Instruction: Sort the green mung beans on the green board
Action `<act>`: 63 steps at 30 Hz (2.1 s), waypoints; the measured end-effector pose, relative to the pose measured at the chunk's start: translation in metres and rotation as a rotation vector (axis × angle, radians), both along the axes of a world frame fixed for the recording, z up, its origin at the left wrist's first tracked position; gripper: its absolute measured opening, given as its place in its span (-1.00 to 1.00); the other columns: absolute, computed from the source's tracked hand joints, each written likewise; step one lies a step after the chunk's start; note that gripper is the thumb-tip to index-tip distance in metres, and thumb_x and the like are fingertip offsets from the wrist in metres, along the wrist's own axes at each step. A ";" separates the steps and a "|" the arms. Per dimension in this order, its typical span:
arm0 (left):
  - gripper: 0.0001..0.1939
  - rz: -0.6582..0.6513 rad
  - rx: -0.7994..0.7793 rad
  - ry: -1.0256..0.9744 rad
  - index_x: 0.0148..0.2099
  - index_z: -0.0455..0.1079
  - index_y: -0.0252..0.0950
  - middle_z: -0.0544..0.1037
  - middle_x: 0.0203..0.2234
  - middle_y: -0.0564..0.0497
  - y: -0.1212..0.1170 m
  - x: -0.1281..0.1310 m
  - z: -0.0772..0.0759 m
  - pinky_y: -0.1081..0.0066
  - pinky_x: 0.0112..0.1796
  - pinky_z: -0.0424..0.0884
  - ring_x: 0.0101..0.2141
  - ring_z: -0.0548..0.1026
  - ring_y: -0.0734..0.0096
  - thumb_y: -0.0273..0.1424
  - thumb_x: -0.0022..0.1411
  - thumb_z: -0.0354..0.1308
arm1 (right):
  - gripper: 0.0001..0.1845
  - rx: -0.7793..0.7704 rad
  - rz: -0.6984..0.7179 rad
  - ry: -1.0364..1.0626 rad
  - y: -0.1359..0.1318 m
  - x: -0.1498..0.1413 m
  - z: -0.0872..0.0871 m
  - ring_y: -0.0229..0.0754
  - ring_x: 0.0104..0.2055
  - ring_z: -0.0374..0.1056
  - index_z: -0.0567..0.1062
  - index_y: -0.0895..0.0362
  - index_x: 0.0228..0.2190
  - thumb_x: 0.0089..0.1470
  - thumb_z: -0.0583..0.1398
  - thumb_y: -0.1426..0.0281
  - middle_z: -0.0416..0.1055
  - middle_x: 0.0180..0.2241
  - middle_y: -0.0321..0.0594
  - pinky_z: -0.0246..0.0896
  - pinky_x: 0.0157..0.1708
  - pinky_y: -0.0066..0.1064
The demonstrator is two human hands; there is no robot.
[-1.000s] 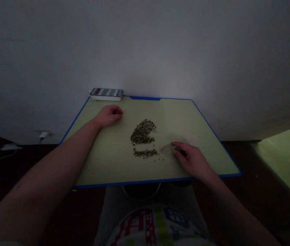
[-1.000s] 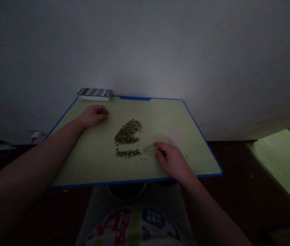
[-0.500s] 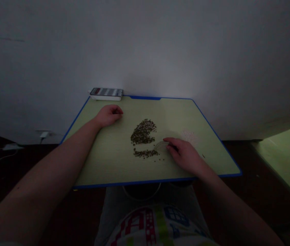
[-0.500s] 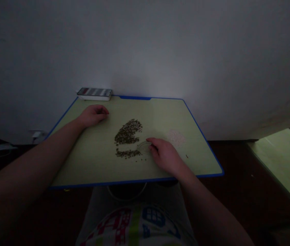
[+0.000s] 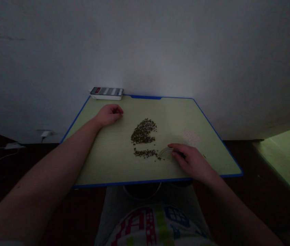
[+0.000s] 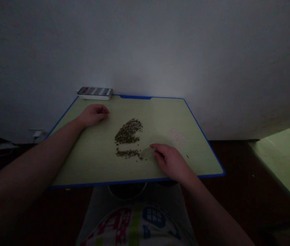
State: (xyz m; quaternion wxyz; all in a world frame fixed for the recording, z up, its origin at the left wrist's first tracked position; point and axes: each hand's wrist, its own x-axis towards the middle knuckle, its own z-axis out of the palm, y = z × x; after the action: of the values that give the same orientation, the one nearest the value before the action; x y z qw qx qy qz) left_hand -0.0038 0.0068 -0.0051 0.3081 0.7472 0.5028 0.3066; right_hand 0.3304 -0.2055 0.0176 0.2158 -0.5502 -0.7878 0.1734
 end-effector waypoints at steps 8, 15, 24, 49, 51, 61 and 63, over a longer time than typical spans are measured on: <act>-0.76 0.000 0.004 0.004 -0.34 0.42 -0.33 0.40 -0.54 0.06 -0.001 -0.001 0.000 0.43 -0.43 0.25 -0.51 0.31 0.48 -0.33 -0.11 0.16 | -0.68 -0.027 -0.005 0.022 -0.006 0.007 -0.002 -0.09 -0.12 0.46 0.48 0.13 -0.05 0.20 0.07 0.37 0.53 -0.12 -0.12 0.37 -0.13 -0.22; -0.78 -0.001 0.015 0.010 -0.34 0.42 -0.34 0.40 -0.55 0.06 -0.001 0.000 0.001 0.45 -0.46 0.25 -0.51 0.32 0.48 -0.35 -0.11 0.17 | -0.68 0.011 -0.034 0.033 -0.007 0.006 -0.007 -0.08 -0.10 0.45 0.47 0.13 -0.05 0.19 0.07 0.38 0.53 -0.11 -0.11 0.37 -0.12 -0.20; -0.76 0.000 0.007 0.016 -0.34 0.42 -0.33 0.39 -0.56 0.07 -0.002 0.000 0.001 0.44 -0.44 0.26 -0.51 0.32 0.47 -0.34 -0.12 0.16 | -0.67 0.013 -0.059 0.042 -0.008 0.003 -0.007 -0.07 -0.14 0.47 0.48 0.15 -0.06 0.19 0.07 0.37 0.54 -0.14 -0.09 0.39 -0.15 -0.21; -0.76 0.011 0.008 0.040 -0.35 0.43 -0.32 0.39 -0.58 0.07 -0.003 0.001 0.004 0.43 -0.44 0.25 -0.51 0.32 0.46 -0.31 -0.12 0.17 | -0.69 0.030 -0.019 0.077 -0.008 -0.002 -0.006 -0.08 -0.15 0.47 0.49 0.11 -0.08 0.18 0.08 0.39 0.54 -0.15 -0.11 0.40 -0.16 -0.20; -0.76 0.008 0.012 0.035 -0.35 0.43 -0.32 0.39 -0.57 0.07 -0.002 0.001 0.003 0.43 -0.43 0.26 -0.50 0.32 0.46 -0.32 -0.11 0.16 | -0.69 0.045 -0.004 0.066 -0.009 -0.003 -0.006 -0.09 -0.14 0.46 0.49 0.12 -0.08 0.19 0.06 0.40 0.54 -0.14 -0.10 0.39 -0.14 -0.22; -0.74 -0.011 0.002 0.009 -0.33 0.43 -0.34 0.40 -0.55 0.05 0.001 -0.002 -0.002 0.43 -0.44 0.26 -0.49 0.33 0.45 -0.31 -0.11 0.17 | -0.65 0.381 0.161 -0.195 -0.042 -0.028 -0.011 -0.10 -0.35 0.39 0.46 0.27 -0.06 0.18 0.02 0.51 0.52 -0.35 -0.05 0.37 -0.39 -0.27; -0.75 -0.001 0.001 0.015 -0.33 0.43 -0.33 0.40 -0.55 0.06 0.000 -0.001 0.000 0.43 -0.43 0.26 -0.50 0.32 0.46 -0.32 -0.11 0.17 | -0.66 0.432 0.202 -0.223 -0.048 -0.032 -0.013 -0.10 -0.34 0.37 0.48 0.24 -0.08 0.16 0.03 0.52 0.52 -0.30 -0.04 0.36 -0.36 -0.26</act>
State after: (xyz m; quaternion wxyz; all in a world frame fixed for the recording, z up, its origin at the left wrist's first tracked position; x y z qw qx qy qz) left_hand -0.0045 0.0066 -0.0051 0.3043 0.7499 0.5044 0.3010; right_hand 0.2985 -0.2530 0.0049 0.2217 -0.4254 -0.8765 -0.0397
